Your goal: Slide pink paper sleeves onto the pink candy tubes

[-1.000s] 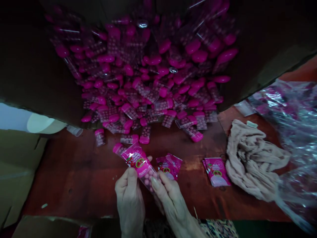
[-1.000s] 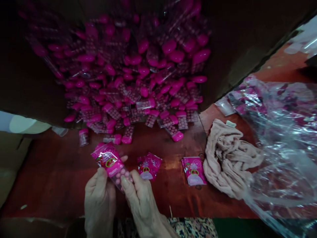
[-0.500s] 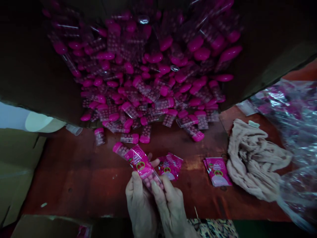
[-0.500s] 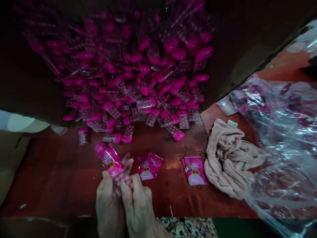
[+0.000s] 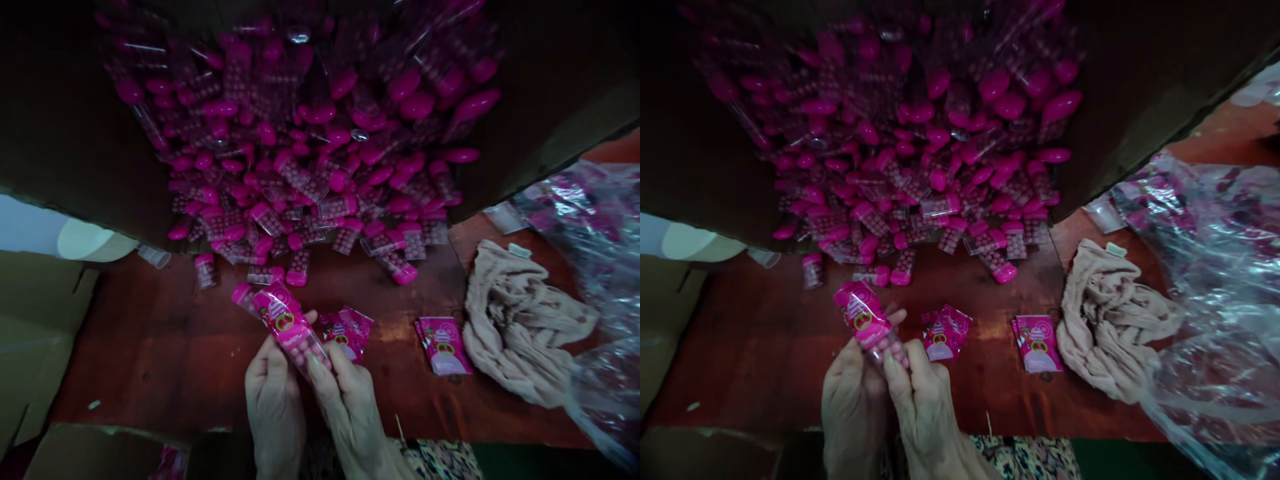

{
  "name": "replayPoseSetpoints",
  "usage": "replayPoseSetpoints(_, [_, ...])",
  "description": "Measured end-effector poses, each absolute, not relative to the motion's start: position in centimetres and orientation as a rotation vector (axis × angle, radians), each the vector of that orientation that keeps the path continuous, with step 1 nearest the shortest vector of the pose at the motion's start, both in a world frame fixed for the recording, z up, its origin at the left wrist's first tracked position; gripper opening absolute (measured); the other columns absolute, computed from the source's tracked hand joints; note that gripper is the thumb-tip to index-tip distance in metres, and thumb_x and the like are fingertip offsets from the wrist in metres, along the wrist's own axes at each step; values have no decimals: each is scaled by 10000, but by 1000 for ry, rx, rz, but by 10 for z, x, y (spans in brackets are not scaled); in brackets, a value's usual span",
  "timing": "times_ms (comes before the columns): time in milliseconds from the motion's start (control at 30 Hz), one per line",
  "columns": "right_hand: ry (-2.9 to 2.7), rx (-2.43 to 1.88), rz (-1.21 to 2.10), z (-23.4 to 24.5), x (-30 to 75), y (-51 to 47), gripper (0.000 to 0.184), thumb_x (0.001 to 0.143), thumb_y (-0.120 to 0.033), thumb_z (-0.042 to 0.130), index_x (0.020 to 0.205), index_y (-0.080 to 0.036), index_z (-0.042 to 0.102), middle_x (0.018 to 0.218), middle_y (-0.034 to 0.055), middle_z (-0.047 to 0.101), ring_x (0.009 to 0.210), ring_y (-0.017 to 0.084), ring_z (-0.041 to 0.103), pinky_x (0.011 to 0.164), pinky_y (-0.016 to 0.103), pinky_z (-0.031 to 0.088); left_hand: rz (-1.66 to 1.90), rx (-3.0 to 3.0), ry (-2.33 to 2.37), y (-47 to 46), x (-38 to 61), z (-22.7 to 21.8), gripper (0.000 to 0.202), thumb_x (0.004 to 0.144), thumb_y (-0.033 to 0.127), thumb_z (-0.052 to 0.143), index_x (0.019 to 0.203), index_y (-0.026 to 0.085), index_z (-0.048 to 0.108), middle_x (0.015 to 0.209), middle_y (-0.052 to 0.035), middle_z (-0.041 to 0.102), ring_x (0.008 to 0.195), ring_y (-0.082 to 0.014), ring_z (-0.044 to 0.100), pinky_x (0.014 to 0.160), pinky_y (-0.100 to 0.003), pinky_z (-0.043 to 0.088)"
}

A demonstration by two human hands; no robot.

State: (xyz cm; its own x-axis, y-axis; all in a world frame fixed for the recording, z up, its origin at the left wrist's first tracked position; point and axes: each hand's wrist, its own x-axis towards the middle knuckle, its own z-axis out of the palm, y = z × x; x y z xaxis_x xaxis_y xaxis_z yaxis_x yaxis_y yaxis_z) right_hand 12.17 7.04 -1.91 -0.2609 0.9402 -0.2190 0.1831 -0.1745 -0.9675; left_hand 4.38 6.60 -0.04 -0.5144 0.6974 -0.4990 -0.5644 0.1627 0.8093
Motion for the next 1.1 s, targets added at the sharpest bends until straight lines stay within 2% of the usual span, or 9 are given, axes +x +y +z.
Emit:
replayPoseSetpoints(67, [-1557,-1326,1408,-17,123,74,285,907,-355,385,680,-204,466,519,-43,514,413,80,468,406,172,346,1577,203,1368,70,37,-1,380,743,488,589,878,157,719,949,-128,716,857,-221,653,731,-293,525])
replayPoseSetpoints(167, [-1697,-1321,1290,-17,125,76,274,907,-340,385,686,-207,481,521,-37,536,391,86,472,407,183,351,1537,277,1334,75,33,-3,281,748,404,614,766,141,712,886,-123,718,753,-194,655,642,-258,521])
replayPoseSetpoints(333, [-1715,-1328,1171,-21,126,65,286,924,-349,334,818,-204,557,555,15,631,410,141,569,399,210,398,1448,247,1312,74,46,-1,300,781,420,569,759,153,705,865,-106,713,617,-160,632,680,-307,521])
replayPoseSetpoints(467, [-1724,-1300,1192,-18,130,60,305,925,-370,321,944,-206,577,626,47,682,474,167,628,451,223,463,1412,223,1281,67,53,0,326,773,459,568,724,165,700,837,-102,710,744,-218,650,738,-346,514])
replayPoseSetpoints(633, [-1845,-1303,1174,-13,132,74,312,939,-352,317,906,-183,577,655,45,698,444,149,628,434,214,455,1480,182,1129,65,45,-6,328,775,484,562,819,186,690,891,-89,703,877,-230,637,847,-373,478])
replayPoseSetpoints(700, [-1893,-1305,1121,-13,130,80,329,945,-357,307,887,-171,571,594,34,683,394,144,607,387,211,419,1505,174,1103,68,43,-8,303,760,458,595,863,187,681,858,-74,700,817,-207,643,847,-373,479])
replayPoseSetpoints(867, [-1950,-1267,934,-15,125,79,422,965,-377,236,821,-148,560,550,40,671,394,139,624,362,196,405,1530,226,1078,76,47,-6,152,752,324,630,751,176,662,803,-32,682,571,-108,593,850,-353,473])
replayPoseSetpoints(967, [-1982,-1309,710,-12,127,74,481,977,-348,184,771,-160,576,510,34,653,345,124,585,354,203,401,1512,244,1056,74,53,-4,145,751,317,611,730,180,651,773,-51,681,795,-199,636,889,-381,445])
replayPoseSetpoints(1100, [-2033,-1293,607,-7,132,73,467,974,-274,175,851,-175,615,610,54,692,408,142,610,406,231,457,1509,247,1111,68,58,-3,154,757,323,583,711,186,636,722,-70,679,1077,-287,548,967,-444,370])
